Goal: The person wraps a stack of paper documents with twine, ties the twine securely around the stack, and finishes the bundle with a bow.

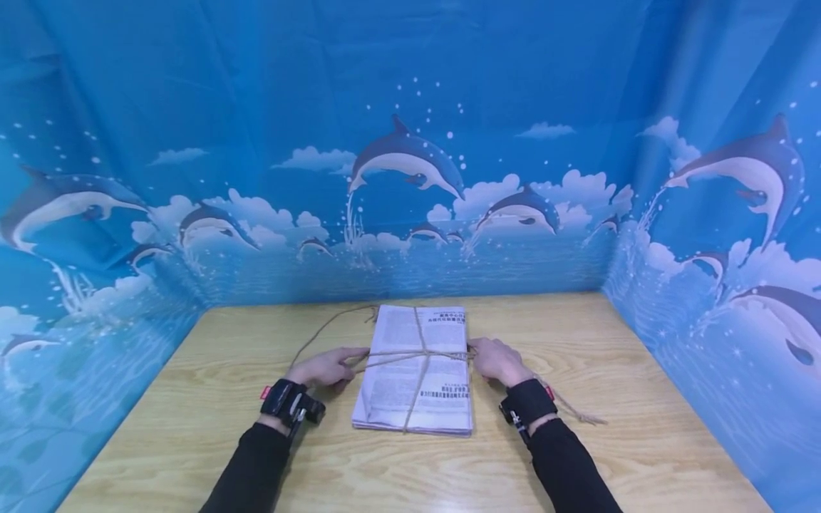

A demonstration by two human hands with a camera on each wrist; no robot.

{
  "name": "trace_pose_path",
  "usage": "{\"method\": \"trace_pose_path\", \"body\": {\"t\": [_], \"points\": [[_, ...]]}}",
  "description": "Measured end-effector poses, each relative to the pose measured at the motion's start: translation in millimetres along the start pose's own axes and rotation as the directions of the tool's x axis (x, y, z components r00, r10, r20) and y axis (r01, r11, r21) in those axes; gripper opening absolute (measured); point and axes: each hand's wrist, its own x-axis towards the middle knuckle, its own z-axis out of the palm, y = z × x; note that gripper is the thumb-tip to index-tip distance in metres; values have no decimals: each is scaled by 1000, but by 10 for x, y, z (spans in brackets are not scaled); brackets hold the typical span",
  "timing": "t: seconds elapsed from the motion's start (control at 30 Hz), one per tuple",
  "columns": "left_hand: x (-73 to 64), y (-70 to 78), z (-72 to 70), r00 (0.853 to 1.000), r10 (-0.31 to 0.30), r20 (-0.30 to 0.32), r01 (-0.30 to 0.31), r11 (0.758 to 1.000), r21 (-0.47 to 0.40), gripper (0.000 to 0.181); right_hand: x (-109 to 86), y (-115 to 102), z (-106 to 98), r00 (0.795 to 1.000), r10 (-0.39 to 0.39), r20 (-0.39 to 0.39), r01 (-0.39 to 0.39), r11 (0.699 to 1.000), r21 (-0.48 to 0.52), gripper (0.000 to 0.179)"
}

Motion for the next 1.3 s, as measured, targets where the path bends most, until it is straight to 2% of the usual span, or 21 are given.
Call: {"method": "trace_pose_path", "body": {"t": [0.13,0.27,0.37,0.47,0.53,0.77,0.93,1.03,1.17,1.3], "points": [[-16,-49,-58,1000,-3,17,2,999,40,64,-21,-40,-14,999,-40,-1,40,999,-20,43],[-21,-67,-98,1000,0,18,0,999,48,59,-30,-64,-12,999,-44,-5,44,998,-35,43],[-8,-68,-115,995,53,-82,-40,988,148,40,-30,-72,-10,1000,-26,-10,25,999,-36,44],[12,-71,-126,975,88,-204,-34,967,253,18,-33,-75,-12,1000,-9,-28,8,999,-35,42],[24,-75,-132,965,94,-243,-25,962,271,14,-34,-75,-16,999,3,-48,-5,999,-37,39],[52,-53,-96,966,81,-244,-52,991,123,13,-20,-91,9,993,-11,-116,10,1000,-4,25],[99,29,-22,976,89,-199,-77,995,67,24,-8,-121,43,987,-44,-153,47,999,17,26],[123,75,20,970,125,-210,-103,988,111,24,-7,-135,61,985,-54,-166,57,998,16,29],[151,96,62,956,163,-243,-108,969,222,23,4,-140,79,978,-71,-196,71,997,-7,29],[153,85,77,965,150,-215,-95,965,245,29,2,-136,86,973,-86,-216,79,996,-44,27]]}}
